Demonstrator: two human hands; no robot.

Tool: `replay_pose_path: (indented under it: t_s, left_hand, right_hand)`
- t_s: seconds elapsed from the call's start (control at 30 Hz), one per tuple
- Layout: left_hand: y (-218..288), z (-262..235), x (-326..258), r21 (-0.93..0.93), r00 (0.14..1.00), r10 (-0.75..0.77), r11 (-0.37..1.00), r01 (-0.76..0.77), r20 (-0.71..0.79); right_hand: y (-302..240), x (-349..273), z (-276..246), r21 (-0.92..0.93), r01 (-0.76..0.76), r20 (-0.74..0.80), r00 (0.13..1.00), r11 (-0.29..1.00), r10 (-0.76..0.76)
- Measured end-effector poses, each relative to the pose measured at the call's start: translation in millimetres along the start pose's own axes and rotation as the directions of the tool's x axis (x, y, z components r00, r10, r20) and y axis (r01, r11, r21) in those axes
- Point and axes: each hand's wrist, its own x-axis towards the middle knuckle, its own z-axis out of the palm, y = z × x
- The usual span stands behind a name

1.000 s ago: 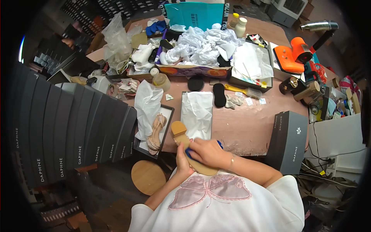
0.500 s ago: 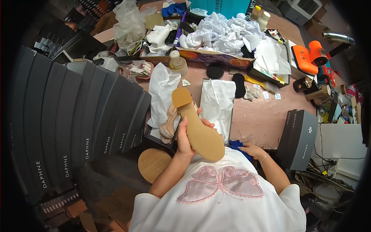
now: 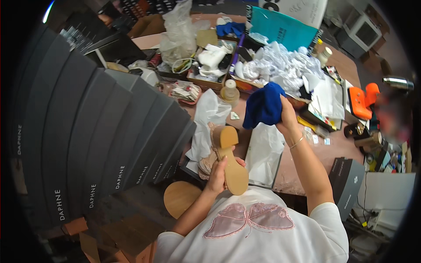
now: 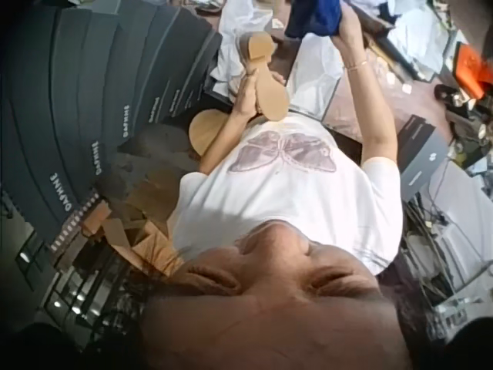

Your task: Packing shoes into boxes at a manufacturing station.

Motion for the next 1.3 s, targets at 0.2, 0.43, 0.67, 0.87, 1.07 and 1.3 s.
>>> replay_pose_path:
  t_s: [0.2,0.43,0.67,0.87,1.07,1.3]
  left_hand:
    - [7.7,-5.6,-1.0,0.678,0.959,0.279,0.714,-0.177,-0.042]
    - [12.2,-1.0,5.2,0.944,0.899,0.317,0.035,-0.328,0.301]
    - [30.3,-18.2,11.0,0.737,0.619,0.749,0.552,-0.389,-0.234]
    - [-3.5,7.4,25.0,-0.52,0.993,0.025,0.85,-0.083,-0.118]
    - [-39.3,18.3,11.7,-0.601,0.987,-0.089,0.799,-0.009,-0.133]
    - [-47.6,69.2,35.2,-0.285,0.99,-0.032,0.959,-0.008,-0.137]
  right_hand:
    - [80.3,76.7,-40.7,-0.976,0.009,0.043,0.988,0.219,0.149]
    - [23.5,-65.7,12.5,-0.667,0.103,0.591,0.676,0.738,0.44]
    - [23.6,-151.6,-28.0,-0.235,-0.043,0.257,0.961,0.971,0.105]
    - [52.6,-191.3,-27.5,-0.506,0.232,0.35,0.936,0.831,-0.048]
    - [40.1,-206.6,-35.5,-0.644,0.309,0.576,0.798,0.7,0.176]
    - [37.1,-203.3,-41.0,-0.767,0.281,0.33,0.944,0.577,-0.021]
